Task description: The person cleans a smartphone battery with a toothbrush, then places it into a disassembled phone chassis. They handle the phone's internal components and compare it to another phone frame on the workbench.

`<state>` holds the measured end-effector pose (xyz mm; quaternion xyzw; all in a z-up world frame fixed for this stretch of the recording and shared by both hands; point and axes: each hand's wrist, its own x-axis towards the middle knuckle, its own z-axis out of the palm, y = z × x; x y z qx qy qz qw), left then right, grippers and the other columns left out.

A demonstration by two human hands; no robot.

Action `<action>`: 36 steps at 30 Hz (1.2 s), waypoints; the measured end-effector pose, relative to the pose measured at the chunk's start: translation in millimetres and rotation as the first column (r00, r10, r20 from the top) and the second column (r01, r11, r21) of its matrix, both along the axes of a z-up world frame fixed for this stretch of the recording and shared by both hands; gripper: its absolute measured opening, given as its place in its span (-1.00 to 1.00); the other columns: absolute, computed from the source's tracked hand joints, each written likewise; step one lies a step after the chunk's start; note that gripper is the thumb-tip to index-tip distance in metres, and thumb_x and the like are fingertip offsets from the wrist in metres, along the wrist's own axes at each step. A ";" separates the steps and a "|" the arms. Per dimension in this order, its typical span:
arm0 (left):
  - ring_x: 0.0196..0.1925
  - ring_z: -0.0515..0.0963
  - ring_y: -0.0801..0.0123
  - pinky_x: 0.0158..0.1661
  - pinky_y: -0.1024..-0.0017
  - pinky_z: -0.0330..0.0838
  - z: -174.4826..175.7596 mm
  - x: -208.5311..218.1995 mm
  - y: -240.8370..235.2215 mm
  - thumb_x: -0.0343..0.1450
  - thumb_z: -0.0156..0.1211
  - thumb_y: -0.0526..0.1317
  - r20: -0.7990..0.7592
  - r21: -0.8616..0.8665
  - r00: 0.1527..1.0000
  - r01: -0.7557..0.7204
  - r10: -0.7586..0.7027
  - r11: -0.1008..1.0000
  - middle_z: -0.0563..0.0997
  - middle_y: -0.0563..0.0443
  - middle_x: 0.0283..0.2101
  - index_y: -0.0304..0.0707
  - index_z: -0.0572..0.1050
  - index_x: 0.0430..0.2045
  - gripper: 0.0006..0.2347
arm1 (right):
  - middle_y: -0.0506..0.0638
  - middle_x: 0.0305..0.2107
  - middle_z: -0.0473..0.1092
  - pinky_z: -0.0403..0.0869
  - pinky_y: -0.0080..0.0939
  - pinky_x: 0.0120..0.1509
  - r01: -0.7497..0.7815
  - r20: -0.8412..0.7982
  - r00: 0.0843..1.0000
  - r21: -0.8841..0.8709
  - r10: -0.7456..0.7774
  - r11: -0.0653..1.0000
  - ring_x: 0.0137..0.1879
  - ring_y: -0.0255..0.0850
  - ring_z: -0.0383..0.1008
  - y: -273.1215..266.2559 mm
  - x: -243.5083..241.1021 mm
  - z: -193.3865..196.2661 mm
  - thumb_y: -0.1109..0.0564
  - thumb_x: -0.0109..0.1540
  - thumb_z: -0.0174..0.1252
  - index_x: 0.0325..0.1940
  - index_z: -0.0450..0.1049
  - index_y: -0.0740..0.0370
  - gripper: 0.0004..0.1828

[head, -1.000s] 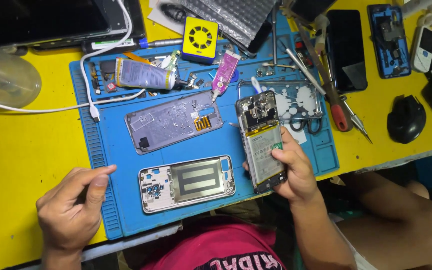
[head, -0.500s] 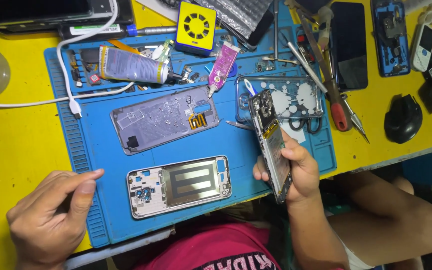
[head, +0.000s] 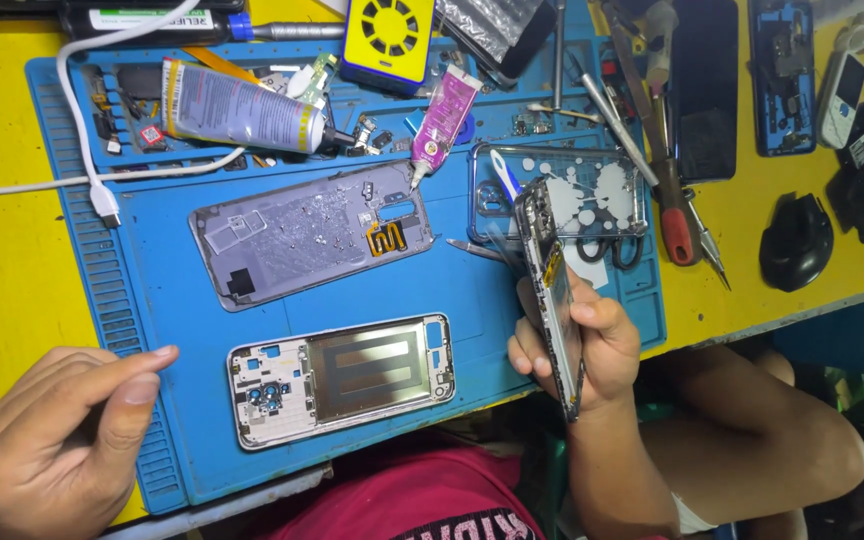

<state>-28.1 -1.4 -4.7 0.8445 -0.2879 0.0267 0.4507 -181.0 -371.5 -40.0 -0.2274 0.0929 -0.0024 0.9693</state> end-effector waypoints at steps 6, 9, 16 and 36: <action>-0.46 0.52 0.05 -0.26 0.23 0.44 2.4 0.5 -7.2 0.48 0.14 -0.54 0.042 -0.027 0.999 0.009 -0.008 1.000 0.58 -0.31 -0.45 -0.74 0.60 -0.35 -0.89 | 0.07 -0.37 0.30 0.43 -0.02 -0.28 0.013 -0.012 1.000 0.018 -0.013 1.000 -0.48 0.00 0.40 0.3 -1.7 4.4 0.21 0.27 0.07 0.26 0.26 0.32 -0.54; -0.44 0.52 0.05 -0.23 0.22 0.44 5.4 2.4 -5.2 0.48 0.15 -0.49 0.080 -0.007 0.997 0.020 -0.019 1.000 0.58 -0.26 -0.44 -0.63 0.62 -0.36 -0.89 | 0.07 -0.38 0.24 0.36 -0.05 -0.28 0.011 -0.014 1.000 0.009 -0.010 1.000 -0.49 -0.05 0.35 1.9 -1.7 8.3 0.20 0.26 0.04 0.26 0.30 0.30 -0.54; -0.50 0.39 0.27 -0.40 0.23 0.20 8.8 7.3 -6.7 0.44 0.33 -0.36 0.305 0.063 0.927 0.209 -0.218 0.976 0.53 -0.03 -0.50 -0.40 0.65 -0.33 -0.94 | -0.01 -0.44 0.19 0.28 -0.19 -0.29 0.033 -0.034 0.999 -0.079 -0.036 0.996 -0.51 -0.14 0.30 8.5 1.6 19.1 0.18 0.23 0.04 -0.21 0.37 0.22 -0.91; -0.45 0.32 0.20 -0.38 0.25 0.19 10.0 -3.5 -55.3 0.51 0.30 -0.29 0.396 0.398 0.796 0.302 -0.459 0.866 0.36 0.03 -0.47 -0.31 0.61 -0.14 -0.88 | 0.00 -0.44 0.25 0.42 -0.02 -0.22 0.068 -0.025 0.997 -0.096 -0.070 0.993 -0.47 -0.01 0.37 7.2 2.8 12.7 0.20 0.23 0.07 0.18 0.38 0.33 -0.58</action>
